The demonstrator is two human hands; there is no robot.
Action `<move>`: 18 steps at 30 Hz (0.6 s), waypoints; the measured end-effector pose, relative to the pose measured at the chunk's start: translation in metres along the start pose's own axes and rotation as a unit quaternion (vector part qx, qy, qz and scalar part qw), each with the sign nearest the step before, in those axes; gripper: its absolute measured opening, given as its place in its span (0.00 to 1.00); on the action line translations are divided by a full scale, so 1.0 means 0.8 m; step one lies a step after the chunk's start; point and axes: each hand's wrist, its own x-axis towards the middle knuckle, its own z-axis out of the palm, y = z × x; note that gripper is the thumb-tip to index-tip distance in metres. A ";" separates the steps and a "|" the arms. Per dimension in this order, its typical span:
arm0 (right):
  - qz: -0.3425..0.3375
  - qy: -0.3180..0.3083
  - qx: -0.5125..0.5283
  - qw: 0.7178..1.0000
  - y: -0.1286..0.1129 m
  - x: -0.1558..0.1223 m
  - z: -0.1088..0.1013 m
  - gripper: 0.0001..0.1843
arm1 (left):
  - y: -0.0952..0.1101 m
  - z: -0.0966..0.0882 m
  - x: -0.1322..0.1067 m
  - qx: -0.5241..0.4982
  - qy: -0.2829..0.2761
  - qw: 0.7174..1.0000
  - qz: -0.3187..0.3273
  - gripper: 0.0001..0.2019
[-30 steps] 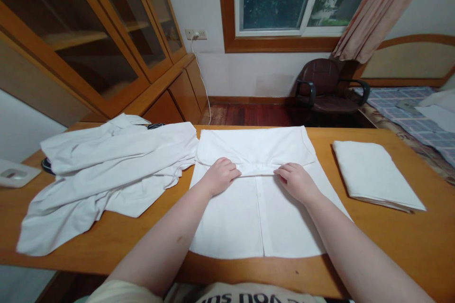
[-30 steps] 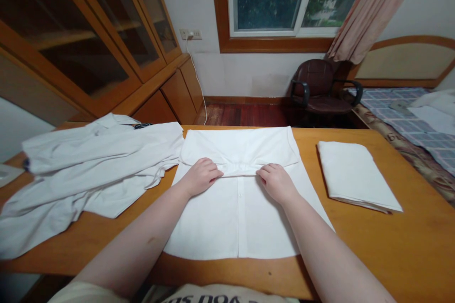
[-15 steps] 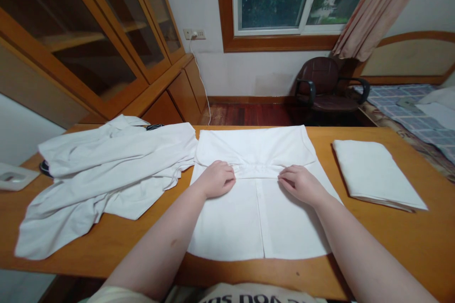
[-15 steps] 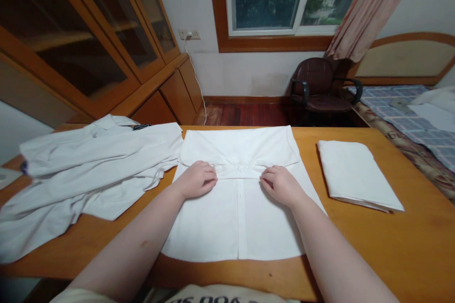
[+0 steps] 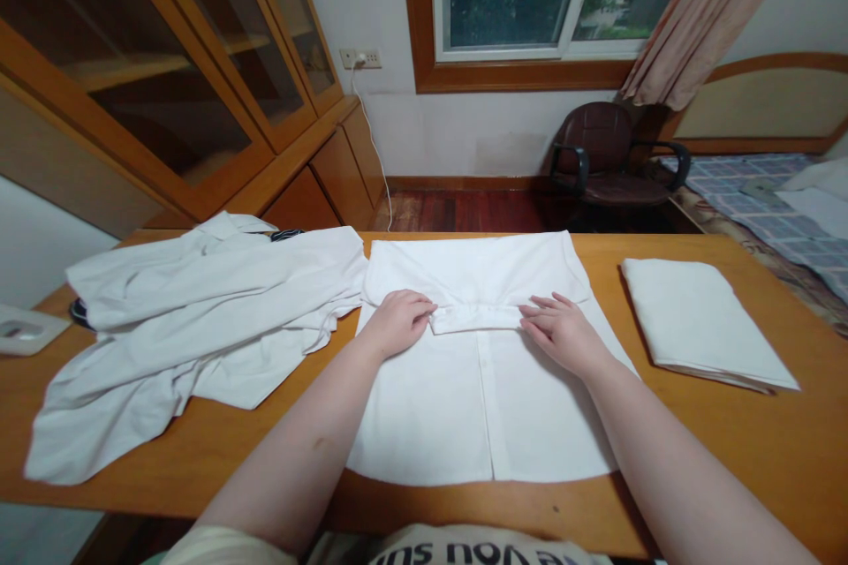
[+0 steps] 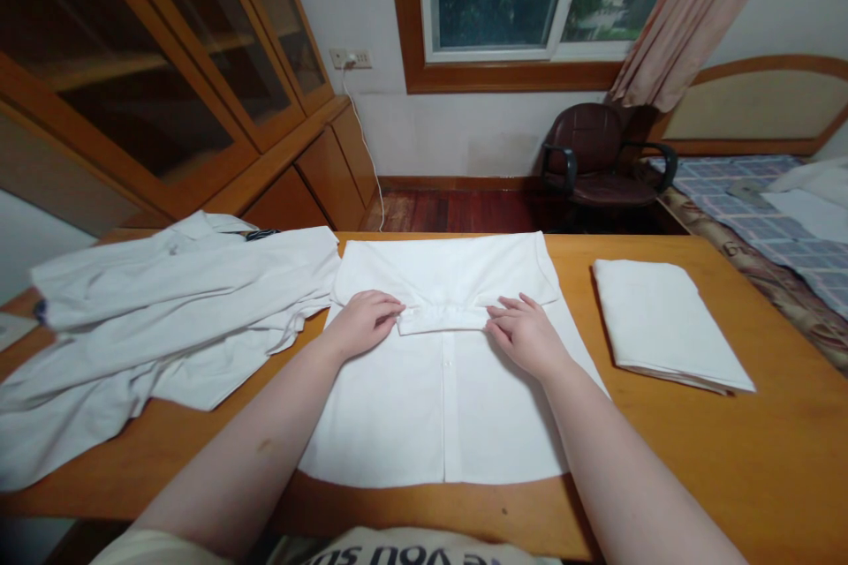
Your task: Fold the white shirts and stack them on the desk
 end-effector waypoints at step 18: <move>0.044 0.109 0.044 0.992 0.023 -0.001 -0.002 0.10 | 0.003 0.007 0.007 0.010 0.014 1.000 0.000 0.09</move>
